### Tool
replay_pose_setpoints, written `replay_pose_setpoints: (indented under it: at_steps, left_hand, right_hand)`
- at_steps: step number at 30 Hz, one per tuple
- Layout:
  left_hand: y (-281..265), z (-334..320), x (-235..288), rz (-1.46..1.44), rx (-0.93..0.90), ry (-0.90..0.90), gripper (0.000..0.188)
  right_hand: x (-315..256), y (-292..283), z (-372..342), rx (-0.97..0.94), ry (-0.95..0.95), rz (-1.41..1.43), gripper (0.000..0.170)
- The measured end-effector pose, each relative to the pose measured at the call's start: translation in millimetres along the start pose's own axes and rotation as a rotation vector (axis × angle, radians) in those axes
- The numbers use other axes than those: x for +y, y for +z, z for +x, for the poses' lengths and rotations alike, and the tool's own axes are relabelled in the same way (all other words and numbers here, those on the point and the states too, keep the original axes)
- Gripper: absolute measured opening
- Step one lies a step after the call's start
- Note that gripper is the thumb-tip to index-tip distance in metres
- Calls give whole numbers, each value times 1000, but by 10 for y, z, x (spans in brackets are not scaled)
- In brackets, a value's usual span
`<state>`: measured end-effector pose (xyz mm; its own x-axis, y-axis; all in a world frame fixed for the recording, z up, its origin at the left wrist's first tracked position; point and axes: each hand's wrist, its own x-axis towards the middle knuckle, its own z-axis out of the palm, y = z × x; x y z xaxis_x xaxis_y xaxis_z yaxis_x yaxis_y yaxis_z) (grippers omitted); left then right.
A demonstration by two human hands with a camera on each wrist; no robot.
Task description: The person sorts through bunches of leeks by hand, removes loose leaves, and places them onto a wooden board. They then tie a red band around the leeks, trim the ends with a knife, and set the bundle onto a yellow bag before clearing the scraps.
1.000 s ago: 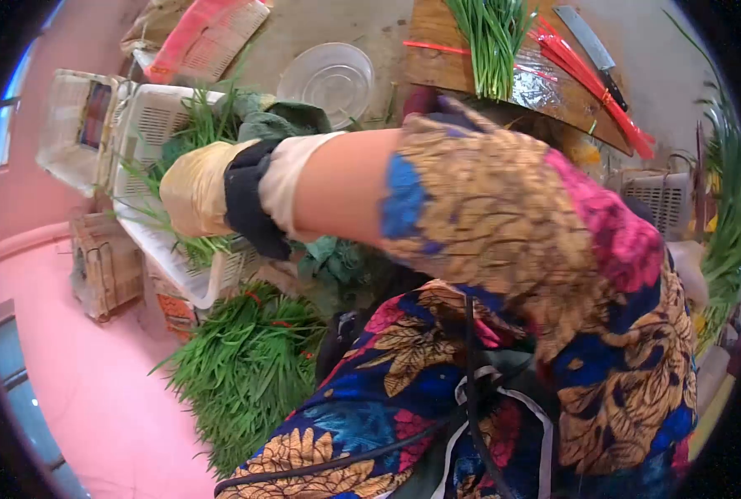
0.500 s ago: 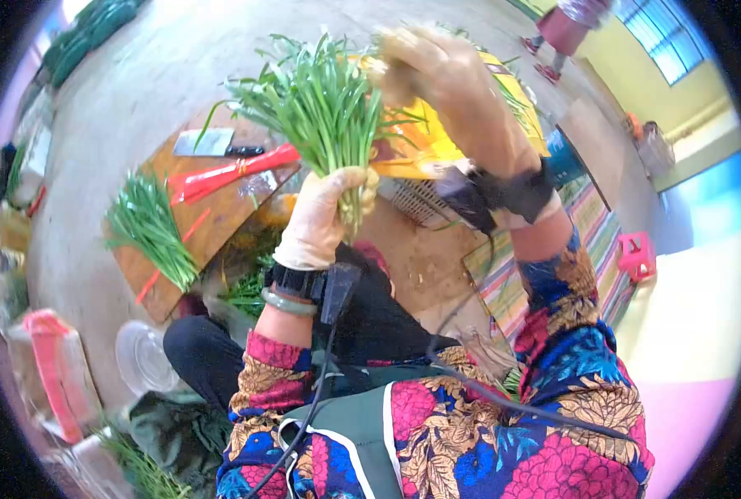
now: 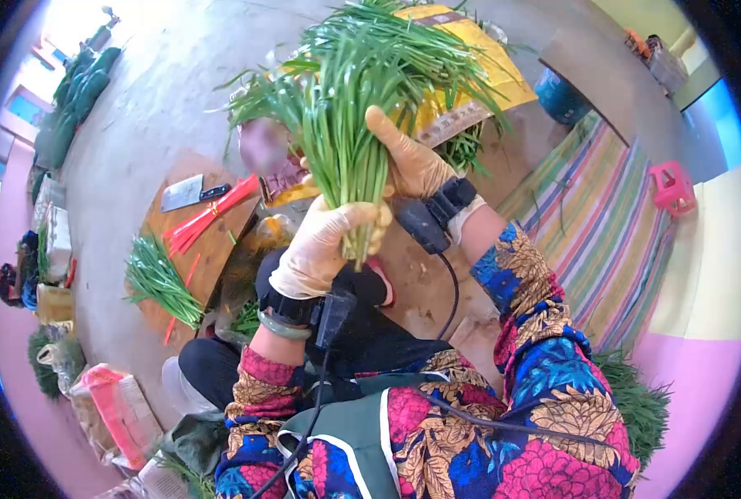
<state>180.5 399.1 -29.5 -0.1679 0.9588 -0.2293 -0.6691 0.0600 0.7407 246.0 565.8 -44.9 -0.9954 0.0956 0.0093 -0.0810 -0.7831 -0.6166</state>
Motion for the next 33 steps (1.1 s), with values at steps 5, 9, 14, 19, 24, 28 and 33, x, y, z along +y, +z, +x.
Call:
replay_pose_setpoints:
  at_steps: [5,9,14,19,24,28,33]
  left_hand:
    - [34,45,-65,-95,-76,-59,42]
    - [-140,10,-58,-182,-122,-53,40]
    - [-327,-94,129,6,-80,-41,46]
    - [-513,-311,327,269,5,204,66]
    - [-607,-402,696,334,11,406,68]
    - [-530,-619,940,525,136,473,44]
    - [-860,-1131,1400,732,436,563,28]
  right_hand:
    - [0,-19,63,-31,-131,233,60]
    - [-28,-21,231,38,-37,253,40]
    - [-54,159,461,-12,33,104,30]
    - [-148,491,565,-28,192,-14,22]
    - [102,880,736,-28,62,-99,24]
    - [255,1180,847,-85,-136,-363,28]
    - [662,1605,1580,-393,-340,-530,34]
